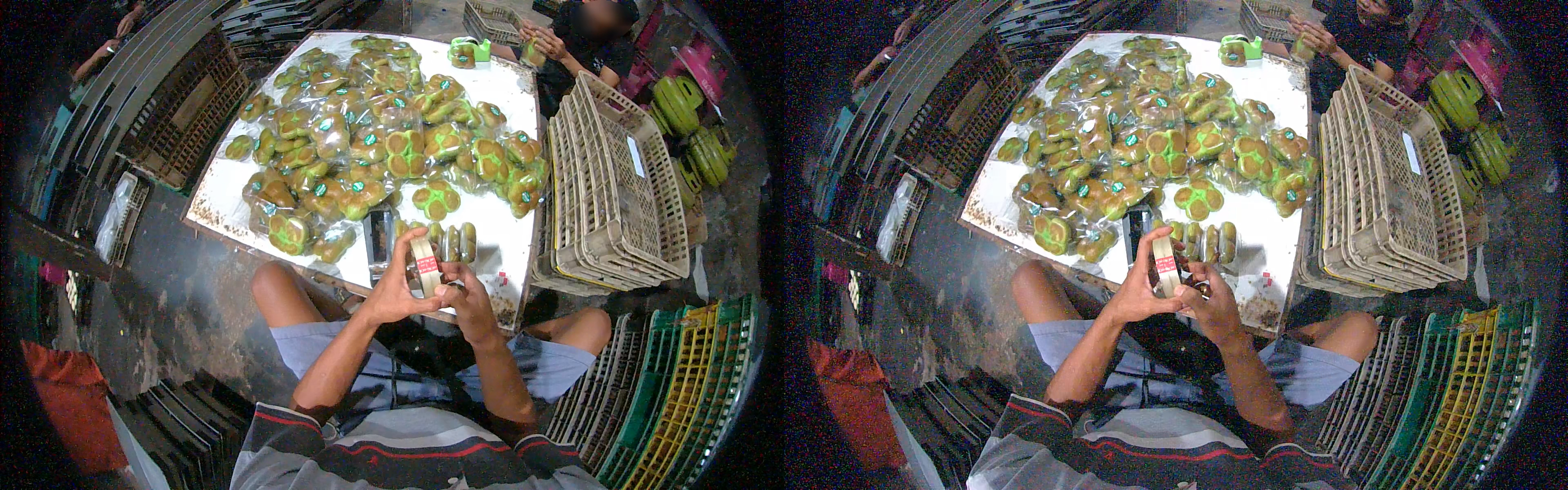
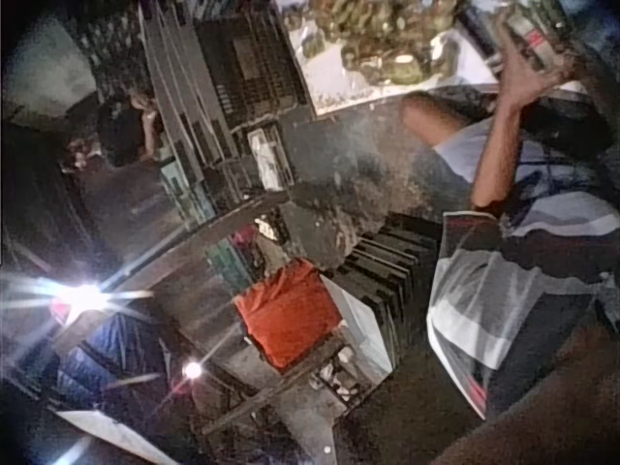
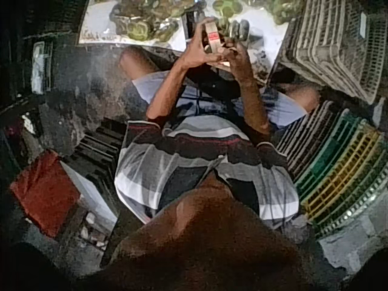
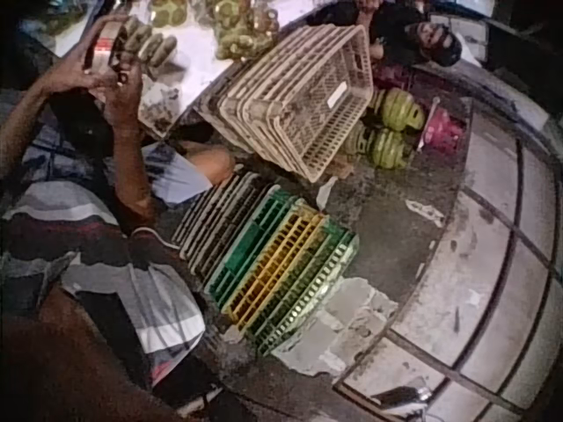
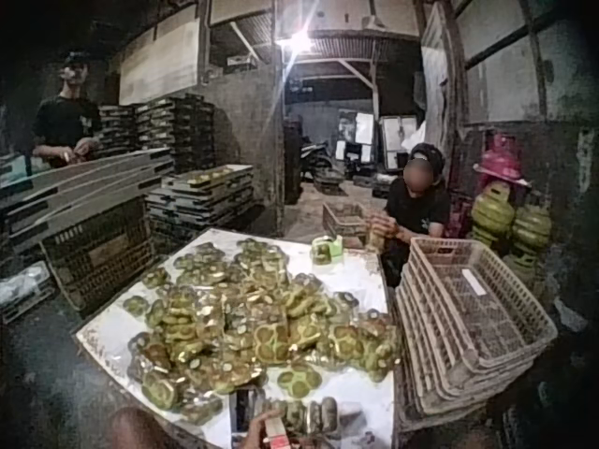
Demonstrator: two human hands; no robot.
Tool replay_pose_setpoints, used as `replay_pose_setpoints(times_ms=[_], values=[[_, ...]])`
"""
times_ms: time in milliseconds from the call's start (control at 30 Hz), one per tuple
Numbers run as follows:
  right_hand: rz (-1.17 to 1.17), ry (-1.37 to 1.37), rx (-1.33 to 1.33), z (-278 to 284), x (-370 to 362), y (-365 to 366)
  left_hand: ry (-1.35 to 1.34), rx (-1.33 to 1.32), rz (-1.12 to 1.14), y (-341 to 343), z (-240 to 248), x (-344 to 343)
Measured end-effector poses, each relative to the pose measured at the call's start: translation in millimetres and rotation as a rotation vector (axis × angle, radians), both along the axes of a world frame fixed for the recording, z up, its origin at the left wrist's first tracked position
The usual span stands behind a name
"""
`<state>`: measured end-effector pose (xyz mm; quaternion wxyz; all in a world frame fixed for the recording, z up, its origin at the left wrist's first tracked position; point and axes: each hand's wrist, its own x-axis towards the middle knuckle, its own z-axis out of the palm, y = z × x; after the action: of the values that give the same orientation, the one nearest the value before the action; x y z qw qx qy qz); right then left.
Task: The person sits on the floor and packages small, greenish-brown bread rolls into clear plastic bags. They use a handheld sealing device to close the bags and then place the finished packages into a white plastic basket. The person occasionally reaches for a roll of tape to secure the packaging.
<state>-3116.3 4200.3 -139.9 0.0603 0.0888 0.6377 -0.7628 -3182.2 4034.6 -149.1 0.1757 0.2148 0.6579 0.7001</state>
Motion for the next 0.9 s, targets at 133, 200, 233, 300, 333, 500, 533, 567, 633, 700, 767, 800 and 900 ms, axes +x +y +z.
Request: replay_pose_setpoints(times_ms=[133,200,233,300,333,500,533,567,633,700,767,800,900], values=[[-0.018,0.000,0.035,-4.0,-0.6,0.0,0.012,-0.048,-0.002,-1.4,1.5,-0.4],[0.007,-0.035,0.035,-0.5,-1.3,2.1,0.037,-0.081,0.001,-2.5,1.5,-1.4],[0.021,-0.052,0.033,0.9,-1.6,3.2,0.064,-0.099,0.007,-3.2,-0.4,-2.4],[0.021,-0.051,0.069,-10.4,-3.3,9.9,0.131,-0.128,0.053,-2.9,0.5,-2.4],[0.019,-0.051,0.088,-15.3,-4.0,12.4,0.170,-0.140,0.092,-1.8,3.8,-1.3],[-0.020,0.066,0.127,-7.6,-5.5,4.8,0.281,-0.214,0.210,1.7,2.0,0.8],[-0.059,0.120,0.221,-2.1,-5.4,2.7,0.327,-0.235,0.237,1.7,0.2,0.0],[-0.041,0.106,0.225,0.8,-6.9,4.5,0.373,-0.257,0.263,1.8,-1.9,-1.0],[-0.017,0.072,0.235,5.0,-7.2,12.6,0.518,-0.303,0.370,3.8,-8.0,-2.2],[0.033,-0.126,-0.063,1.0,-7.7,16.5,0.632,-0.330,0.461,5.7,-8.2,-2.6],[0.023,-0.093,-0.085,-8.0,-8.0,16.7,0.713,-0.338,0.538,8.0,-5.2,-1.1],[-0.003,0.034,0.039,-10.2,-6.4,9.3,0.521,-0.267,0.435,5.4,-5.6,1.8],[-0.019,0.253,0.408,7.0,-4.3,13.6,0.296,-0.221,0.155,-3.6,1.5,-3.8]])
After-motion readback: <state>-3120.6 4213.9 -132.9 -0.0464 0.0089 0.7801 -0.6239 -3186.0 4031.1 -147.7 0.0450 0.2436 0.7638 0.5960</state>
